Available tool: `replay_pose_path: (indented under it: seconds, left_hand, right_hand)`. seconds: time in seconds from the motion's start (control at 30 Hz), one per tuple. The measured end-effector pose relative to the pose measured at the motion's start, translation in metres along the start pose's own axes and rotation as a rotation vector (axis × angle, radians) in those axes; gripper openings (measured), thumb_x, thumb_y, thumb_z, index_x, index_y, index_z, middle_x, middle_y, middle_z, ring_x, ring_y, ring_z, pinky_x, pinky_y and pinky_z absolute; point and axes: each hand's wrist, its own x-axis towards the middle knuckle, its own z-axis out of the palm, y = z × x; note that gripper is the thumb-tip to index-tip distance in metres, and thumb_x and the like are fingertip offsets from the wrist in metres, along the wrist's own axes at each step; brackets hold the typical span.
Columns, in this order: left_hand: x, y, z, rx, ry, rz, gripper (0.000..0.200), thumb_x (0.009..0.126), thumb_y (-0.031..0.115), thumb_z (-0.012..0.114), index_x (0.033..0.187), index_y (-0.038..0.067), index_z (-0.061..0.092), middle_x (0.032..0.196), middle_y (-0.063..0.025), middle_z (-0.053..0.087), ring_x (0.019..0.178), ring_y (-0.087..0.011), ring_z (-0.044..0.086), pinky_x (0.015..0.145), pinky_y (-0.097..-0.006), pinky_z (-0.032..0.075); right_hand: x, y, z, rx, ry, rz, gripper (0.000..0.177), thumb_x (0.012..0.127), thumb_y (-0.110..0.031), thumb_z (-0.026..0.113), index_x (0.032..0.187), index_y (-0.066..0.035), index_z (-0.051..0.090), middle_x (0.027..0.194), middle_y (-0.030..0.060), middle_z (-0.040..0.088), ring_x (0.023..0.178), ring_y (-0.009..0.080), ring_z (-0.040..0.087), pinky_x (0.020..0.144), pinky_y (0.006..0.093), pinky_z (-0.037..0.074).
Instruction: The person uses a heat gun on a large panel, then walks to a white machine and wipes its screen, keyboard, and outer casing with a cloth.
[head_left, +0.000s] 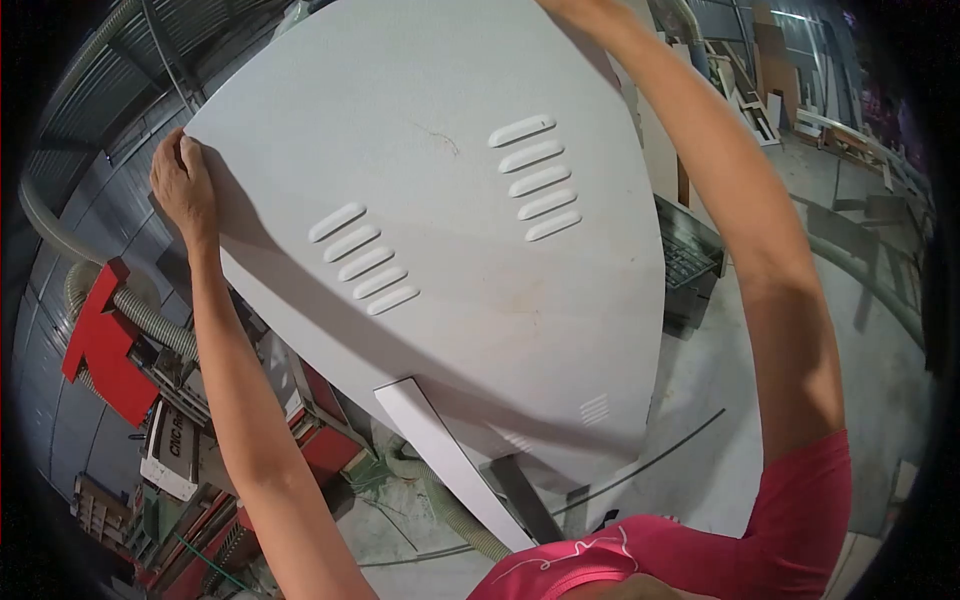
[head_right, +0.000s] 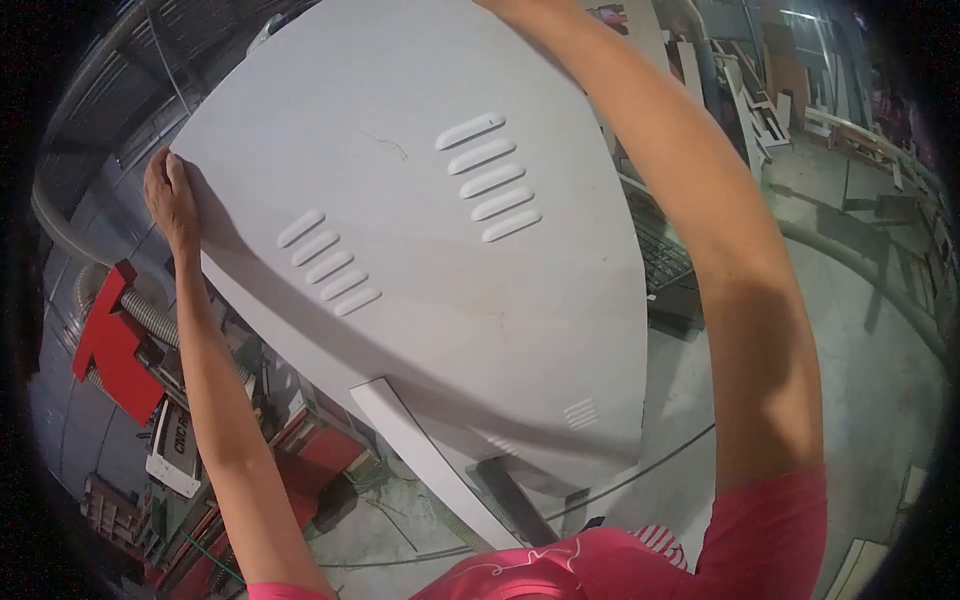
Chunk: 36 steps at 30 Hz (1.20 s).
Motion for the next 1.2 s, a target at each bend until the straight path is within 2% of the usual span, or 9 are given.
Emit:
replay_pose_path:
  seconds: [0.13, 0.3, 0.37, 0.47, 0.6, 0.67, 0.8, 1.03, 1.2]
  left_hand:
    - [0.000, 0.001, -0.002, -0.006, -0.002, 0.019, 0.029, 0.087, 0.024, 0.044, 0.106, 0.007, 0.059, 0.106, -0.0111, 0.059, 0.104, -0.0264, 0.052, 0.093, -0.0360, 0.035]
    - [-0.001, 0.000, -0.003, -0.005, 0.007, 0.068, 0.030, 0.088, 0.025, 0.045, 0.107, 0.007, 0.059, 0.107, -0.0098, 0.059, 0.106, -0.0265, 0.051, 0.095, -0.0358, 0.033]
    - [0.000, -0.002, -0.002, -0.022, 0.007, 0.058, 0.030, 0.088, 0.026, 0.045, 0.107, 0.008, 0.059, 0.107, -0.0095, 0.059, 0.106, -0.0263, 0.051, 0.096, -0.0361, 0.033]
    - [-0.001, -0.004, 0.000, -0.035, 0.011, 0.048, 0.030, 0.088, 0.026, 0.045, 0.108, 0.009, 0.059, 0.107, -0.0092, 0.059, 0.106, -0.0256, 0.051, 0.096, -0.0366, 0.033]
    - [-0.001, -0.005, 0.001, -0.033, 0.018, 0.037, 0.029, 0.087, 0.026, 0.046, 0.108, 0.010, 0.059, 0.107, -0.0089, 0.060, 0.106, -0.0246, 0.051, 0.096, -0.0369, 0.032]
    - [-0.001, -0.004, 0.000, -0.046, 0.012, 0.029, 0.029, 0.087, 0.026, 0.046, 0.108, 0.010, 0.059, 0.107, -0.0090, 0.060, 0.106, -0.0248, 0.051, 0.096, -0.0368, 0.033]
    - [-0.001, -0.003, 0.001, -0.028, 0.033, 0.056, 0.029, 0.088, 0.026, 0.045, 0.108, 0.009, 0.059, 0.107, -0.0097, 0.059, 0.106, -0.0258, 0.051, 0.095, -0.0367, 0.034]
    - [-0.001, 0.001, -0.001, -0.003, 0.047, 0.048, 0.029, 0.087, 0.026, 0.045, 0.107, 0.009, 0.058, 0.107, -0.0100, 0.059, 0.105, -0.0257, 0.052, 0.095, -0.0368, 0.034]
    - [0.001, 0.003, -0.004, 0.017, 0.045, 0.082, 0.028, 0.087, 0.024, 0.045, 0.105, 0.006, 0.058, 0.106, -0.0090, 0.059, 0.103, -0.0247, 0.053, 0.092, -0.0351, 0.034]
  right_hand:
    - [0.000, -0.012, 0.000, 0.055, -0.092, 0.018, 0.026, 0.075, -0.009, 0.057, 0.098, -0.002, 0.047, 0.093, 0.0155, 0.053, 0.089, 0.0328, 0.054, 0.077, 0.0422, 0.043]
    - [-0.060, -0.010, -0.016, 0.103, -0.212, -0.243, 0.024, 0.074, -0.010, 0.057, 0.096, -0.004, 0.050, 0.085, 0.0148, 0.054, 0.084, 0.0323, 0.055, 0.074, 0.0418, 0.045]
    - [-0.084, -0.002, -0.032, 0.136, -0.399, -0.399, 0.031, 0.073, -0.007, 0.061, 0.101, -0.011, 0.050, 0.092, 0.0064, 0.054, 0.089, 0.0267, 0.056, 0.073, 0.0373, 0.046]
    - [-0.099, 0.004, -0.064, 0.078, -0.579, -0.479, 0.030, 0.072, -0.010, 0.063, 0.098, -0.011, 0.049, 0.090, 0.0039, 0.055, 0.083, 0.0252, 0.057, 0.070, 0.0350, 0.047]
    - [-0.141, 0.013, -0.086, -0.006, -0.583, -0.402, 0.024, 0.074, -0.009, 0.059, 0.094, -0.012, 0.049, 0.084, 0.0049, 0.052, 0.080, 0.0238, 0.057, 0.064, 0.0342, 0.048]
    - [-0.178, 0.013, -0.091, -0.019, -0.629, -0.503, 0.019, 0.075, -0.012, 0.056, 0.093, -0.013, 0.048, 0.082, 0.0044, 0.050, 0.078, 0.0220, 0.058, 0.061, 0.0334, 0.049]
    - [-0.232, -0.003, -0.116, 0.076, -0.955, -0.881, 0.017, 0.074, -0.016, 0.055, 0.088, -0.014, 0.045, 0.078, 0.0020, 0.044, 0.073, 0.0151, 0.053, 0.052, 0.0275, 0.046]
    - [-0.224, -0.056, -0.086, 0.211, -0.766, -0.834, 0.015, 0.072, -0.017, 0.056, 0.082, -0.014, 0.045, 0.074, 0.0009, 0.041, 0.069, 0.0130, 0.049, 0.048, 0.0246, 0.040]
    - [-0.191, -0.098, -0.054, 0.207, -0.612, -0.849, 0.017, 0.068, -0.015, 0.058, 0.082, -0.014, 0.049, 0.076, 0.0018, 0.044, 0.072, 0.0157, 0.049, 0.058, 0.0306, 0.040]
